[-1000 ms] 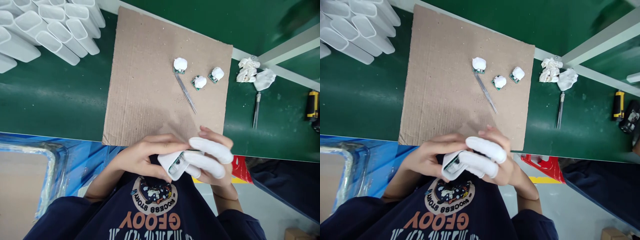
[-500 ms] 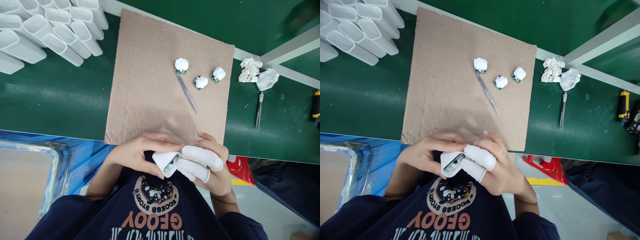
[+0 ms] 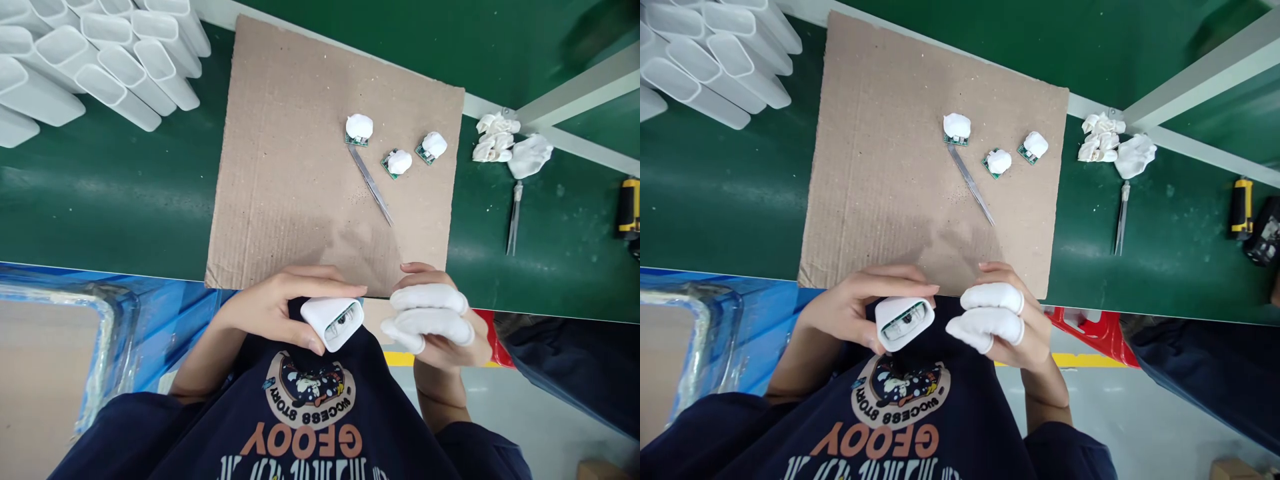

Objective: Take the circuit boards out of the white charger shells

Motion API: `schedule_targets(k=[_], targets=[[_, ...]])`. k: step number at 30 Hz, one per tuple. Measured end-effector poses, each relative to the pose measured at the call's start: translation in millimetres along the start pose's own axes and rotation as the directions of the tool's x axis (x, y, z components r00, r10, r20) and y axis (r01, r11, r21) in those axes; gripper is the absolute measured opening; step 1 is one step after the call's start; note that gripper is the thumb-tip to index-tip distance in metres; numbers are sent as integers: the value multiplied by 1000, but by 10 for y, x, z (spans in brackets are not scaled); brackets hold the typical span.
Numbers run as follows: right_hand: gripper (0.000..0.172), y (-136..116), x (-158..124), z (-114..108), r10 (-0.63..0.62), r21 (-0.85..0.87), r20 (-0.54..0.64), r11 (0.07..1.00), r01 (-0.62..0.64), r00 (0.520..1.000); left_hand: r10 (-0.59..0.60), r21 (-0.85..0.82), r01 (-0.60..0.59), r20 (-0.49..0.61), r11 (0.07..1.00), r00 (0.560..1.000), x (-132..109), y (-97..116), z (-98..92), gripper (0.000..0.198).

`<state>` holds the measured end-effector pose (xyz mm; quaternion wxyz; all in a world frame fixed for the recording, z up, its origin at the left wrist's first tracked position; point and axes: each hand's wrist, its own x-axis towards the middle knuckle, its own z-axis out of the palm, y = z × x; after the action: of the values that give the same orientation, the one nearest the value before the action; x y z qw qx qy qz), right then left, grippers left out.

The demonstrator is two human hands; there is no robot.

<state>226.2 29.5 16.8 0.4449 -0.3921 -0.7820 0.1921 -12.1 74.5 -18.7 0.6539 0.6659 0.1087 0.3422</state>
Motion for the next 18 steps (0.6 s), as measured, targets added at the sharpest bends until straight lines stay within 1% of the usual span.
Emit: schedule_targets(k=[3, 4, 7, 9, 10, 12, 15, 16, 18], targets=[[7, 62, -7, -18, -51, 41, 42, 998, 49, 998, 3, -11, -3, -9, 1000, 1000, 4, 2, -4, 67], [9, 78, -17, -9, -71, 56, 38, 996, 69, 997, 7, -17, -7, -11, 1000, 1000, 8, 0, -4, 67], [26, 98, -36, 51, -88, 82, 7, 993, 87, 996, 5, -11, -5, -25, 1000, 1000, 14, -13, -1, 67], [37, 92, -22, 98, -98, 76, 26, 993, 95, 995, -2, -13, 1, -32, 1000, 999, 4, -21, 3, 68], [40, 86, -8, 119, -105, 69, 49, 992, 102, 993, -11, -30, 10, -36, 1000, 999, -6, -24, 6, 69], [40, 74, 27, 151, -104, 56, 93, 993, 99, 990, -53, -114, 47, -49, 992, 997, -32, -27, 16, 70], [37, 60, 74, 180, -50, 53, 162, 998, 42, 985, -129, -270, 105, -70, 957, 989, -62, -31, 34, 73], [37, 58, 87, 187, -30, 61, 177, 998, 19, 984, -141, -296, 114, -73, 948, 987, -66, -32, 38, 75], [37, 57, 111, 199, -9, 89, 182, 996, -7, 983, -154, -297, 124, -83, 947, 985, -66, -36, 39, 77]])
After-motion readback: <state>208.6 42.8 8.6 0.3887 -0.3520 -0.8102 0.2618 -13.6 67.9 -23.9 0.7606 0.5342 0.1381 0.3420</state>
